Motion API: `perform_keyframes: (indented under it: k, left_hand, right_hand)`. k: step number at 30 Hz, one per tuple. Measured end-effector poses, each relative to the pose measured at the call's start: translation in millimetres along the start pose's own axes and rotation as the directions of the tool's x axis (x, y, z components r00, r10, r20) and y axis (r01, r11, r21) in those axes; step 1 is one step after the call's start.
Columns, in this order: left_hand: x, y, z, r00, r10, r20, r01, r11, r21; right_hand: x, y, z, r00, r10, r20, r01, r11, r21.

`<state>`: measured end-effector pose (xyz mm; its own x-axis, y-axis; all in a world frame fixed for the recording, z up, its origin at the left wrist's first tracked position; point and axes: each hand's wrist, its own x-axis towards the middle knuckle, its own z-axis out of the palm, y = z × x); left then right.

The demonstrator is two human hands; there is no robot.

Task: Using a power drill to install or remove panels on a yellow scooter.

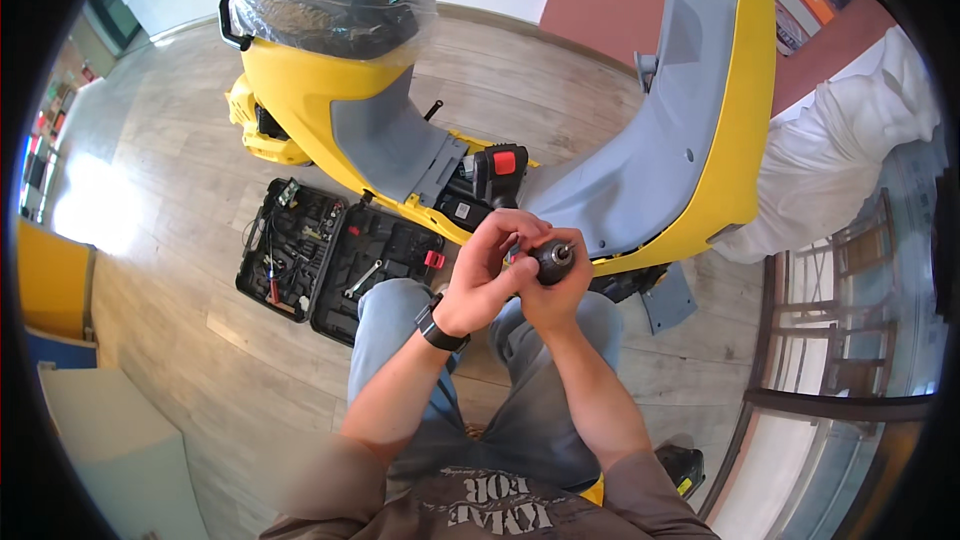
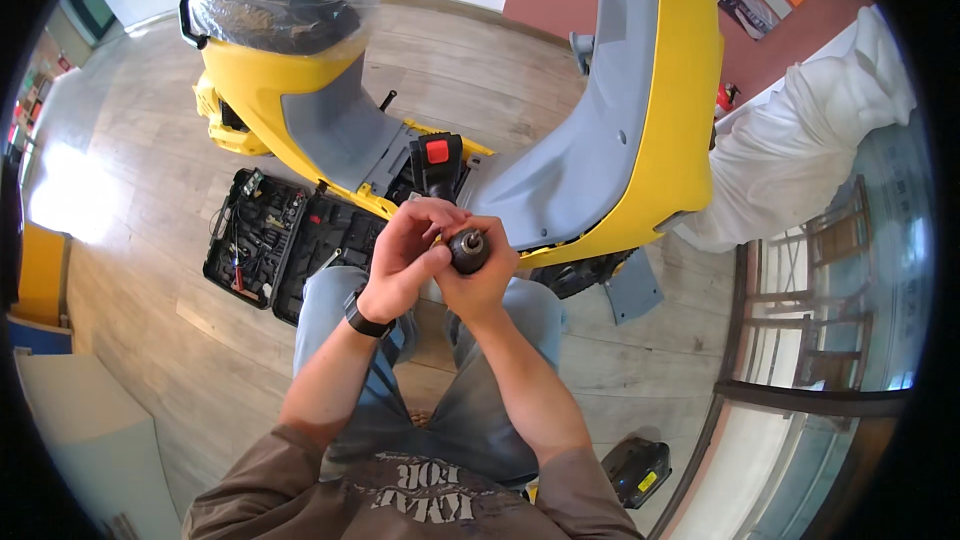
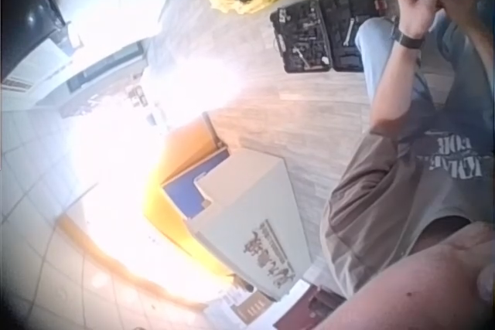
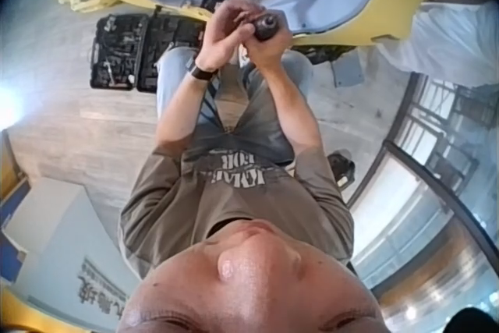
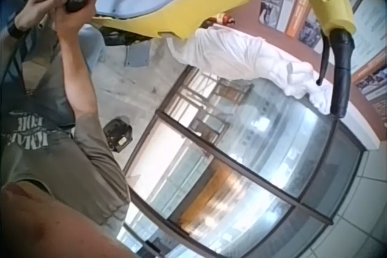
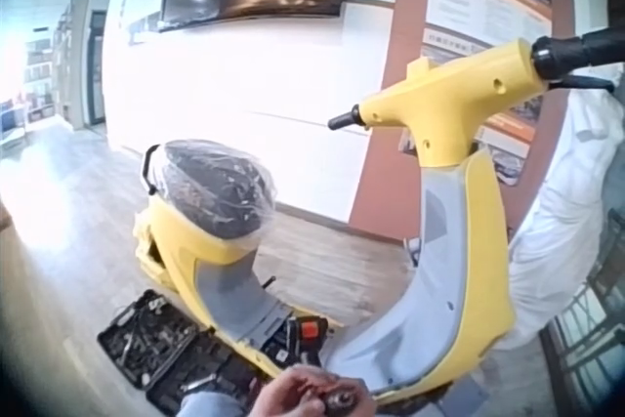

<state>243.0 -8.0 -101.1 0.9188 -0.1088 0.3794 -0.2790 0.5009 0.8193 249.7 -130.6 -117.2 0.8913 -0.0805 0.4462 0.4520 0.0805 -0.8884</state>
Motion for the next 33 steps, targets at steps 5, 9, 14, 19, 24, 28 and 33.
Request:
perform_keyframes:
  k: [5, 9, 14, 19, 24, 28, 33]
  left_hand:
    - [-1.9, 4.7, 4.9, 0.989, 0.135, 0.056, -0.145, 0.939, 0.312]
    - [-1.0, 13.8, 10.8, 0.971, 0.167, 0.172, -0.234, 0.815, 0.530]
    - [-2.5, 14.4, 11.4, 1.000, 0.012, 0.026, -0.019, 0.947, 0.320]
    - [-10.0, 2.8, 13.3, 0.992, -0.072, -0.101, 0.068, 0.997, -0.047]
    - [-6.6, 6.3, 7.8, 1.000, -0.005, 0.007, 0.004, 0.988, 0.152]
    - [-2.3, 14.4, 9.1, 0.986, 0.077, 0.148, -0.139, 0.867, 0.478]
    - [-5.3, 10.3, 17.6, 0.998, -0.028, -0.060, 0.033, 0.995, 0.091]
  right_hand:
    - [-3.0, -3.7, -2.7, 0.996, 0.094, -0.001, -0.094, 0.995, -0.044]
    - [0.2, -6.5, -2.3, 0.999, -0.034, 0.038, 0.042, 0.970, -0.238]
    - [-1.2, -8.8, 1.4, 0.999, 0.013, 0.052, -0.004, 0.983, -0.185]
    - [-0.5, -8.3, 1.9, 0.998, 0.011, 0.058, -0.002, 0.990, -0.139]
    - [0.7, -8.9, -2.9, 0.997, 0.039, 0.066, -0.026, 0.982, -0.185]
    - [-1.7, -7.3, -5.8, 0.995, 0.053, 0.086, -0.035, 0.979, -0.202]
    - [-1.9, -1.8, -1.0, 0.996, 0.013, 0.087, 0.000, 0.989, -0.148]
